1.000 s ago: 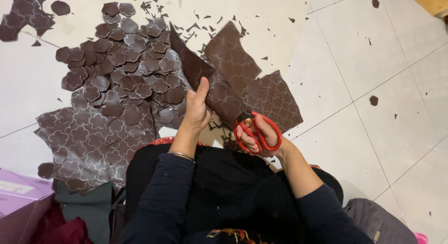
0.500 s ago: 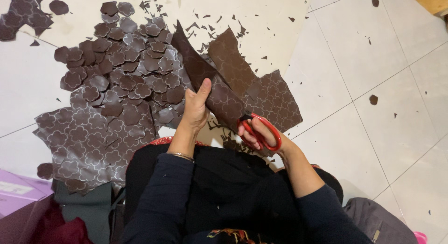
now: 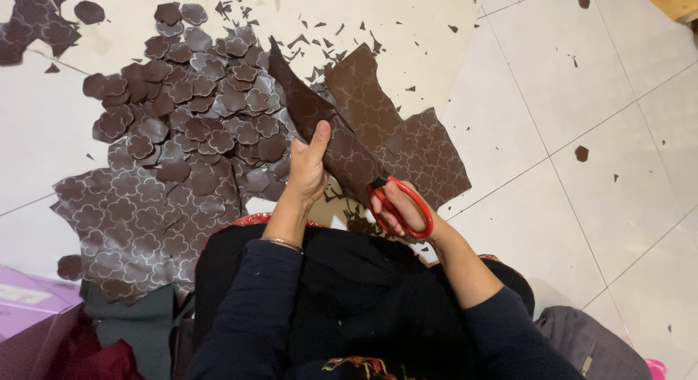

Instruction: The person sits on the floor and uses red-handled scissors to cut flower-shaped pieces from a brown patterned sheet. The cut shapes are placed in a growing pile on the floor while the remaining sheet is repositioned for continued cutting.

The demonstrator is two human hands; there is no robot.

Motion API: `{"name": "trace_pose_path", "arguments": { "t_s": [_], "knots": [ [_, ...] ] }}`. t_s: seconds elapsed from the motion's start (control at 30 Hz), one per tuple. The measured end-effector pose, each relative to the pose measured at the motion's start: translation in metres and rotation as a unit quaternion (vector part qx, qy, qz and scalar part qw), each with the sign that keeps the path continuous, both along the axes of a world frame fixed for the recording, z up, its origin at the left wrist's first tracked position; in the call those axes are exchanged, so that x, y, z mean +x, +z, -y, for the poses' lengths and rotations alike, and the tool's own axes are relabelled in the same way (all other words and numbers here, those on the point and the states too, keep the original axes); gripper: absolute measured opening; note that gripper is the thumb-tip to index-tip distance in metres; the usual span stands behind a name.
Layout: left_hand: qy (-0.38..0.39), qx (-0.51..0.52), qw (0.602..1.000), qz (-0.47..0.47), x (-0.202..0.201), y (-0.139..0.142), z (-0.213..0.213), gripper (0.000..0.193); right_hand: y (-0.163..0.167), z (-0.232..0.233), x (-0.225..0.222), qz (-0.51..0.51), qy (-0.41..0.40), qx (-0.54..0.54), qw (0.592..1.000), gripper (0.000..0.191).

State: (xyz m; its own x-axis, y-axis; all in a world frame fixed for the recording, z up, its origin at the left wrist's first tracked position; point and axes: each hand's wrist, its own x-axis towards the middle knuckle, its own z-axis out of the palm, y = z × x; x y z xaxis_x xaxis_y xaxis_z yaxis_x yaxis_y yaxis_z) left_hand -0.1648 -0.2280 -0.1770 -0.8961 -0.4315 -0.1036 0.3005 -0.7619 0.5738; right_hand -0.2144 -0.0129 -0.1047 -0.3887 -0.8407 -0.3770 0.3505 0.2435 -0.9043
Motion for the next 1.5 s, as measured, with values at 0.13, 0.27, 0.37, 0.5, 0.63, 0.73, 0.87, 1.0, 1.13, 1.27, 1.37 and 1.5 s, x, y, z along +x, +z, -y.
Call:
{"name": "trace_pose_path", "arguments": {
  "t_s": [0.13,0.27,0.37,0.5,0.63,0.73,0.87,1.0,1.13,1.27,1.37,1.5],
  "knots": [
    [0.007,-0.006,1.0,0.005,-0.001,-0.002,-0.001,0.045,0.002,0.002,0.001,0.017,-0.01,0.043,0.999,0.066],
    [-0.007,-0.014,1.0,0.007,-0.001,-0.004,0.0,0.045,0.004,0.001,0.003,0.074,0.006,0.034,0.997,0.065],
    [-0.016,-0.021,1.0,0.016,-0.001,-0.006,0.001,0.045,0.001,0.002,0.005,0.119,-0.003,0.034,0.992,0.065],
    [-0.032,-0.028,0.999,0.021,-0.001,-0.008,0.001,0.043,-0.002,0.003,0.005,0.111,-0.01,0.037,0.993,0.066],
    [-0.026,-0.029,0.999,0.031,-0.002,-0.01,0.0,0.04,-0.005,0.005,0.006,0.072,-0.036,0.079,0.994,0.067],
    [-0.019,-0.022,0.999,0.035,-0.004,-0.012,0.0,0.039,-0.008,0.006,0.004,0.048,-0.031,0.072,0.996,0.067],
    [-0.014,-0.012,0.999,0.031,-0.005,-0.011,-0.001,0.038,-0.012,0.003,0.002,0.04,-0.037,0.097,0.994,0.069],
    [-0.038,-0.002,0.998,0.047,-0.003,-0.006,-0.004,0.037,-0.017,0.006,0.001,0.042,-0.055,0.095,0.993,0.071],
    [-0.022,-0.032,0.991,0.125,-0.007,-0.004,0.001,0.048,-0.016,0.009,-0.007,0.038,-0.089,0.146,0.984,0.069],
    [0.068,-0.19,0.943,0.264,-0.009,-0.01,0.01,0.092,-0.011,0.008,-0.017,0.057,-0.161,0.085,0.982,0.069],
    [0.092,-0.294,0.88,0.361,-0.009,-0.014,0.012,0.117,-0.011,0.008,-0.024,0.101,-0.213,0.007,0.972,0.069],
    [0.099,-0.397,0.818,0.404,-0.006,-0.014,0.011,0.106,-0.01,0.004,-0.035,0.11,-0.267,-0.04,0.957,0.068]
  ]
}}
